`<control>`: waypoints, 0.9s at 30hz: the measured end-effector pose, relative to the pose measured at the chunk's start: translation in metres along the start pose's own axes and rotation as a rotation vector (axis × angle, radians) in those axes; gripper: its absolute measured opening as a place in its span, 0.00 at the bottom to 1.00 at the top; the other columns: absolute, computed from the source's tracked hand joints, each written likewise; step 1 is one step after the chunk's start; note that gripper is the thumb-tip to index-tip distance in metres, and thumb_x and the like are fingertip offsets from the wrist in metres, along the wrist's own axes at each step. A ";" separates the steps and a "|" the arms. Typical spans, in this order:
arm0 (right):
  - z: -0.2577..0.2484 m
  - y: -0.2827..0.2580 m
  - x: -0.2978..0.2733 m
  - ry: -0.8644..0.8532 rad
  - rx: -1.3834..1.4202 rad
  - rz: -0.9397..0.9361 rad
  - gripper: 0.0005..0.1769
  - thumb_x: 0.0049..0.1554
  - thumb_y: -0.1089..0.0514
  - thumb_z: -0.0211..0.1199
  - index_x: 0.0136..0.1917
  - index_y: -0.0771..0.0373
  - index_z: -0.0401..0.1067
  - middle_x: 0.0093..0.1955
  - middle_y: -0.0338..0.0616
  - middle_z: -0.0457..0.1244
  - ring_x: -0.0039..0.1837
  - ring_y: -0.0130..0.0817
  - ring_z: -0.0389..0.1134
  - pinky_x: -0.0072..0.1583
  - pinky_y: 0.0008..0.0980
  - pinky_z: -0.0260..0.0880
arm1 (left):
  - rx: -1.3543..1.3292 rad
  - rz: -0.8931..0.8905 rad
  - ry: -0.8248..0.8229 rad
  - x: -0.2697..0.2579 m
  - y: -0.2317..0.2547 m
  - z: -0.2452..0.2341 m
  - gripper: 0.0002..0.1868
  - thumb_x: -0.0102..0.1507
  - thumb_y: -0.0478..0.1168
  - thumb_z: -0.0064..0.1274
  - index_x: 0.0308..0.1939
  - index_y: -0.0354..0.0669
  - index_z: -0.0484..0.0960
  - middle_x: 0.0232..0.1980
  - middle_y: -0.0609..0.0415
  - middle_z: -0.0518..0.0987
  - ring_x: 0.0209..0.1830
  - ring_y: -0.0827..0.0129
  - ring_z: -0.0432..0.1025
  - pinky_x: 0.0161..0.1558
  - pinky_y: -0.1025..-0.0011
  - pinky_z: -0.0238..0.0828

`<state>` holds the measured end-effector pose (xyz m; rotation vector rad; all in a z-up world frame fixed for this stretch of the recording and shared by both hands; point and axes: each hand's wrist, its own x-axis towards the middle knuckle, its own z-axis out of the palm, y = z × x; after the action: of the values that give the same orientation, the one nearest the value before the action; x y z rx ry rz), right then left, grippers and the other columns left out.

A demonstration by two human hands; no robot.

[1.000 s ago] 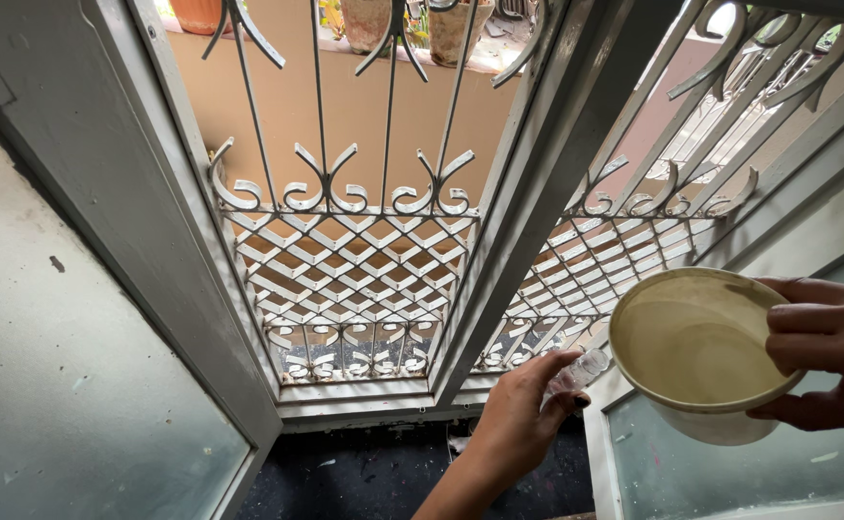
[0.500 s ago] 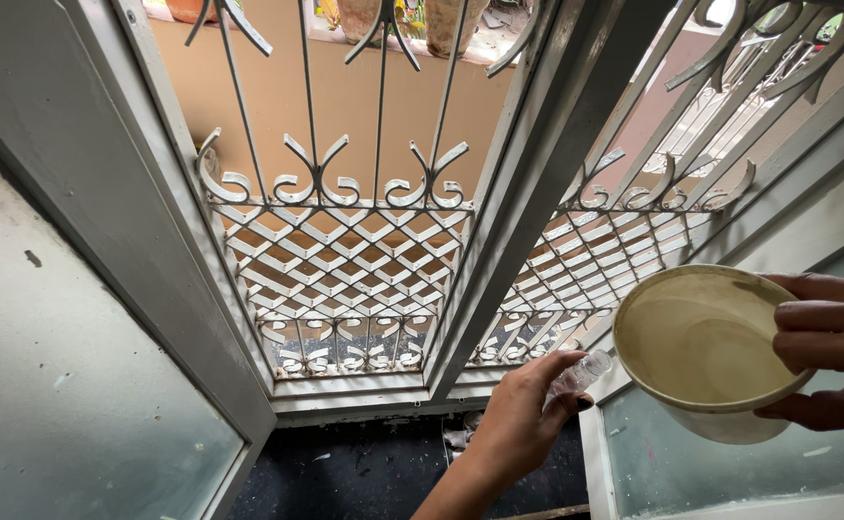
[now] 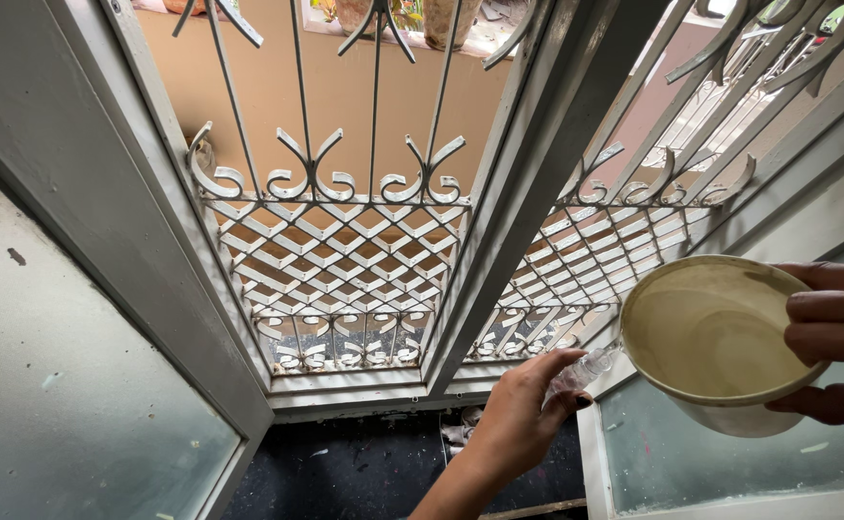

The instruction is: The person cleans a metal window grill using a cloth and a liquid solution from a small bowl. They repeatedly dip the cloth into the bowl, apply the solution to the grill, and wipe the metal bars and decorative elements.

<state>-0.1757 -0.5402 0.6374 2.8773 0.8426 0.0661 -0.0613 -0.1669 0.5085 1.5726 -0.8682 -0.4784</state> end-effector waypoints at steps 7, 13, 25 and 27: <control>0.000 0.008 -0.007 -0.100 -0.011 0.001 0.22 0.41 0.29 0.84 0.31 0.42 0.79 0.27 0.25 0.68 0.36 0.19 0.76 0.69 0.63 0.61 | -0.003 -0.008 -0.017 0.001 0.001 0.003 0.22 0.65 0.38 0.56 0.64 0.45 0.77 0.48 0.47 0.83 0.44 0.62 0.77 0.47 0.61 0.73; 0.000 0.012 -0.011 -0.067 0.021 -0.015 0.21 0.44 0.28 0.83 0.32 0.40 0.79 0.28 0.23 0.67 0.37 0.17 0.75 0.73 0.62 0.60 | -0.024 0.055 0.012 0.000 -0.005 0.005 0.22 0.65 0.36 0.56 0.64 0.42 0.77 0.50 0.45 0.82 0.47 0.59 0.78 0.49 0.60 0.73; 0.000 0.009 -0.016 -0.055 0.020 -0.027 0.21 0.43 0.29 0.83 0.34 0.40 0.80 0.28 0.22 0.68 0.38 0.17 0.76 0.72 0.63 0.59 | -0.012 0.079 0.022 -0.002 -0.004 0.005 0.22 0.65 0.36 0.56 0.64 0.42 0.77 0.49 0.44 0.82 0.47 0.56 0.78 0.49 0.59 0.72; 0.002 0.010 -0.019 -0.065 0.021 0.021 0.22 0.42 0.26 0.83 0.33 0.39 0.80 0.29 0.20 0.68 0.39 0.16 0.76 0.74 0.62 0.59 | -0.019 0.046 0.002 -0.001 -0.004 0.006 0.22 0.65 0.36 0.56 0.64 0.43 0.77 0.49 0.44 0.83 0.47 0.57 0.78 0.49 0.59 0.73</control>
<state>-0.1861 -0.5592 0.6368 2.8912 0.8068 -0.0341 -0.0655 -0.1702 0.5031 1.5324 -0.8945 -0.4510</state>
